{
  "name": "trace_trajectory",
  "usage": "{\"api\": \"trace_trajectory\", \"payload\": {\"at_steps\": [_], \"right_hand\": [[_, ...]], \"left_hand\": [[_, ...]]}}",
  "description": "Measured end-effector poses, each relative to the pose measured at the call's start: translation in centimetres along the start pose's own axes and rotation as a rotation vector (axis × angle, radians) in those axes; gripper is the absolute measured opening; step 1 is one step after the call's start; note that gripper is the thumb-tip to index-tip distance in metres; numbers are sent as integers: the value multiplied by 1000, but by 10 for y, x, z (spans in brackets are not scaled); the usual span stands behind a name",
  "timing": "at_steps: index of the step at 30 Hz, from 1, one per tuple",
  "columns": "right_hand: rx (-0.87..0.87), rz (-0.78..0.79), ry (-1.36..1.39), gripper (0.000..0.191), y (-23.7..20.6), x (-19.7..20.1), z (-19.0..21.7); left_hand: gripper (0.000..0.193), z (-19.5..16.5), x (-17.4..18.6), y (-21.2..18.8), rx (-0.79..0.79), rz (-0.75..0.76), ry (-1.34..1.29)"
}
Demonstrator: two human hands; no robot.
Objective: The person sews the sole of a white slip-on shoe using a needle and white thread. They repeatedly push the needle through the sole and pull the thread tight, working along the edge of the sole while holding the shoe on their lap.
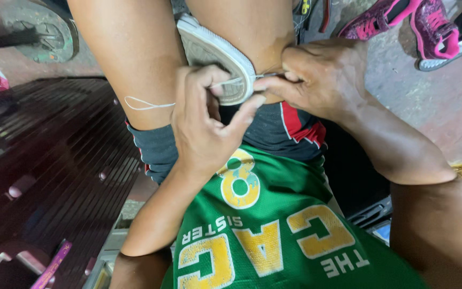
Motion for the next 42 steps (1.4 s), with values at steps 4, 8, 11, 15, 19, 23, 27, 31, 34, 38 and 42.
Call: {"api": "trace_trajectory", "payload": {"at_steps": [4,8,11,15,19,23,27,31,34,38,42], "right_hand": [[-26,43,-87,51,-2,13,-3],[-116,115,-207,54,-2,39,-18],[-134,119,-155,52,-10,42,-14],[-64,59,-37,48,-20,41,-4],[-69,74,-10,47,-17,44,0],[-83,95,-18,43,-2,54,11],[134,111,108,32,14,48,34],[191,10,432,35,17,34,34],[22,166,513,20,13,12,23],[-187,320,724,9,4,17,16],[-286,211,812,5,4,42,22]], "left_hand": [[61,1,3,1,-99,-90,71],[63,1,8,1,-117,-113,108],[62,-12,10,0,-154,-82,180],[54,-44,13,0,-307,-14,307],[42,-66,4,5,-385,48,330],[27,-68,-12,12,-465,117,458],[18,-60,-4,15,-409,109,295],[12,-54,13,19,-180,111,-79],[30,-40,21,19,239,113,-691],[46,-49,17,21,75,302,-288],[74,-43,1,14,-14,331,72]]}}
Point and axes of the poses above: each hand's wrist, its own y-axis towards the middle knuckle, its own x-axis out of the back of the hand, z = x × y, the point moved 7 cm from there along y, towards the middle knuckle, and after that the axes turned 2 degrees about -x, right-handed, at the moved point
